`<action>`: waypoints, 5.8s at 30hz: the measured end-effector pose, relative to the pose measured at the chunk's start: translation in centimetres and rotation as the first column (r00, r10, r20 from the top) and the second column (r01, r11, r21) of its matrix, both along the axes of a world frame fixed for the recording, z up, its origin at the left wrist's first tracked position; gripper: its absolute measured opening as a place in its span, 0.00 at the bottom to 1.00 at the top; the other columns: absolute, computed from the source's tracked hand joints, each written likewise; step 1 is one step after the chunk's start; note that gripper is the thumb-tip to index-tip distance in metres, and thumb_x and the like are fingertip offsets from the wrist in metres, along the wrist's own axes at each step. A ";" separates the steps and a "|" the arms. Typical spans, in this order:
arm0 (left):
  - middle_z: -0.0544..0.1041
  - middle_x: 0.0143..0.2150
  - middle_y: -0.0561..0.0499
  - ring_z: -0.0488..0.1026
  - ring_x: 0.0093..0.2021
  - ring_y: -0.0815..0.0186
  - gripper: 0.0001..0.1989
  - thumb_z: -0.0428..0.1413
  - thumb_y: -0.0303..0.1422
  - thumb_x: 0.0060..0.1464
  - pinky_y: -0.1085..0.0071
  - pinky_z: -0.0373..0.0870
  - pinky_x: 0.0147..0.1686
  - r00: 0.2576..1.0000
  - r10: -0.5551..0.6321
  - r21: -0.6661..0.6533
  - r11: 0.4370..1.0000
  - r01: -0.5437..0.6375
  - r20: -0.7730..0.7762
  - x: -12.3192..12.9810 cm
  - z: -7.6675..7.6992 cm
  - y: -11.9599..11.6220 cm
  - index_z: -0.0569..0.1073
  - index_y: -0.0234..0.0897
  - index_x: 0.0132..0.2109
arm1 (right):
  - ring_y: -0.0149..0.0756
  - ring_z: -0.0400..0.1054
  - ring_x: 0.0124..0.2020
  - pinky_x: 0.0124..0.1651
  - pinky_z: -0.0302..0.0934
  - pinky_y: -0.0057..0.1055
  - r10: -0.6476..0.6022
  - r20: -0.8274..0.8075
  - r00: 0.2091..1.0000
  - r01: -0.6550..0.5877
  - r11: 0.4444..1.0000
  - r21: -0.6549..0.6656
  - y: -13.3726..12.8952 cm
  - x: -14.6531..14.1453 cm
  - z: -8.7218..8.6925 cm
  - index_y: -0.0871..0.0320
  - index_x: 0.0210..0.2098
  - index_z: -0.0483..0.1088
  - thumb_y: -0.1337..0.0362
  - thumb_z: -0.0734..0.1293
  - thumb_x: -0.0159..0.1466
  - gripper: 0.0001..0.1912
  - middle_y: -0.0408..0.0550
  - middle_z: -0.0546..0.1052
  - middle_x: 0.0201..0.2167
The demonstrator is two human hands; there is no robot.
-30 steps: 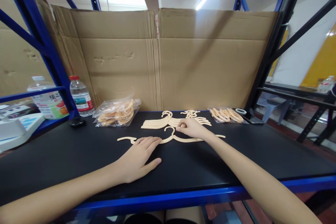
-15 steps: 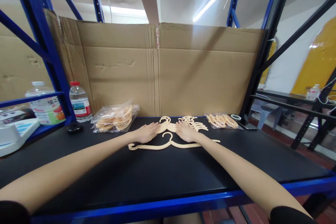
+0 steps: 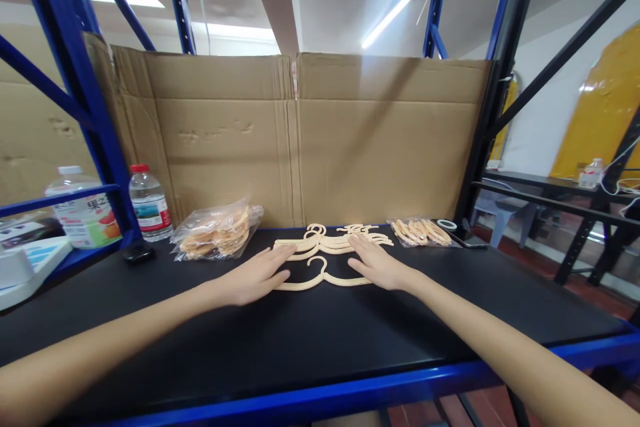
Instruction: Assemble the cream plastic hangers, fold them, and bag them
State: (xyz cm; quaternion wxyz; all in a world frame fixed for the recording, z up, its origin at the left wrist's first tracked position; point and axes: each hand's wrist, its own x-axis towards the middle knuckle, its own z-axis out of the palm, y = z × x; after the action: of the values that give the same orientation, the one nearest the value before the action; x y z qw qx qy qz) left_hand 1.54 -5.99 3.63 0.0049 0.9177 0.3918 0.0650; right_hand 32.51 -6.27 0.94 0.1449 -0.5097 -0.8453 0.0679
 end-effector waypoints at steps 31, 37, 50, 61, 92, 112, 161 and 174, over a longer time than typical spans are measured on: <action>0.66 0.61 0.43 0.61 0.61 0.56 0.21 0.48 0.36 0.60 0.58 0.56 0.60 0.926 -0.370 0.054 0.929 0.367 0.078 2.9 -0.7 -6.8 0.64 0.37 0.60 | 0.41 0.68 0.46 0.51 0.61 0.36 -0.196 0.134 0.971 0.138 0.925 0.353 7.0 1.6 3.0 0.60 0.44 0.74 0.68 0.56 0.66 0.16 0.52 0.78 0.43; 0.70 0.56 0.45 0.66 0.55 0.59 0.17 0.49 0.32 0.59 0.62 0.62 0.55 0.865 -0.454 0.034 0.889 0.457 0.212 4.5 -2.4 -6.7 0.68 0.38 0.55 | 0.38 0.68 0.45 0.48 0.64 0.41 -0.184 0.368 0.912 0.087 0.960 0.266 12.1 0.0 2.2 0.61 0.42 0.71 0.62 0.64 0.65 0.10 0.50 0.74 0.44; 0.72 0.53 0.43 0.68 0.53 0.57 0.16 0.51 0.29 0.56 0.61 0.62 0.54 0.824 -0.448 -0.003 0.878 0.478 0.347 4.3 -2.9 -6.6 0.69 0.36 0.52 | 0.43 0.65 0.42 0.43 0.58 0.35 -0.128 -0.031 0.991 0.127 0.866 0.483 11.1 0.9 2.3 0.60 0.26 0.69 0.69 0.61 0.59 0.08 0.57 0.74 0.34; 0.72 0.47 0.43 0.73 0.36 0.67 0.18 0.57 0.36 0.53 0.70 0.71 0.35 0.246 0.471 -0.528 0.795 0.298 0.847 5.0 -2.3 -5.8 0.70 0.36 0.50 | 0.34 0.72 0.27 0.30 0.67 0.31 0.110 -0.872 0.477 -0.148 0.988 0.043 1.0 -9.0 2.4 0.58 0.30 0.65 0.55 0.68 0.55 0.12 0.45 0.76 0.25; 0.71 0.24 0.56 0.65 0.23 0.77 0.14 0.67 0.33 0.40 0.81 0.63 0.25 -0.077 0.542 -0.503 0.817 0.281 0.837 -2.7 -0.8 -0.9 0.71 0.32 0.32 | 0.35 0.68 0.29 0.35 0.61 0.32 0.060 -0.347 0.936 0.023 0.973 0.231 5.8 -1.8 0.7 0.58 0.27 0.69 0.61 0.65 0.57 0.07 0.45 0.74 0.26; 0.74 0.40 0.49 0.75 0.38 0.64 0.08 0.63 0.26 0.47 0.65 0.71 0.42 0.043 0.674 -0.556 0.569 0.606 0.737 -2.0 -0.9 -2.4 0.70 0.34 0.32 | 0.40 0.72 0.36 0.39 0.65 0.34 0.268 -0.340 0.902 -0.135 0.920 0.368 -0.2 -1.8 3.1 0.56 0.38 0.72 0.60 0.62 0.61 0.10 0.49 0.78 0.37; 0.74 0.48 0.43 0.67 0.53 0.58 0.08 0.52 0.30 0.57 0.60 0.65 0.54 0.826 -0.416 0.001 0.893 0.450 0.380 0.0 -2.1 -7.1 0.71 0.37 0.44 | 0.32 0.65 0.25 0.30 0.59 0.28 0.137 -0.356 0.924 -0.149 0.989 -0.006 -1.1 -3.4 2.2 0.59 0.33 0.70 0.67 0.61 0.58 0.07 0.44 0.72 0.24; 0.64 0.61 0.43 0.60 0.60 0.56 0.15 0.49 0.33 0.60 0.56 0.58 0.59 0.956 -0.249 0.056 0.968 0.243 0.154 -0.6 -2.3 -6.5 0.68 0.39 0.53 | 0.30 0.65 0.24 0.26 0.54 0.24 0.122 -0.033 0.992 -0.124 0.992 -0.039 -0.7 -3.0 1.4 0.60 0.29 0.73 0.75 0.62 0.50 0.11 0.45 0.74 0.25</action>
State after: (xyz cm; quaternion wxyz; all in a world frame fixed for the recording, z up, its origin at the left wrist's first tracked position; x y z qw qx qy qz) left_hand 0.98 -12.45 1.35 0.0278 0.9511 0.2717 0.1445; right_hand 29.52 -6.99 2.36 0.1429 -0.4584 -0.8712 0.1021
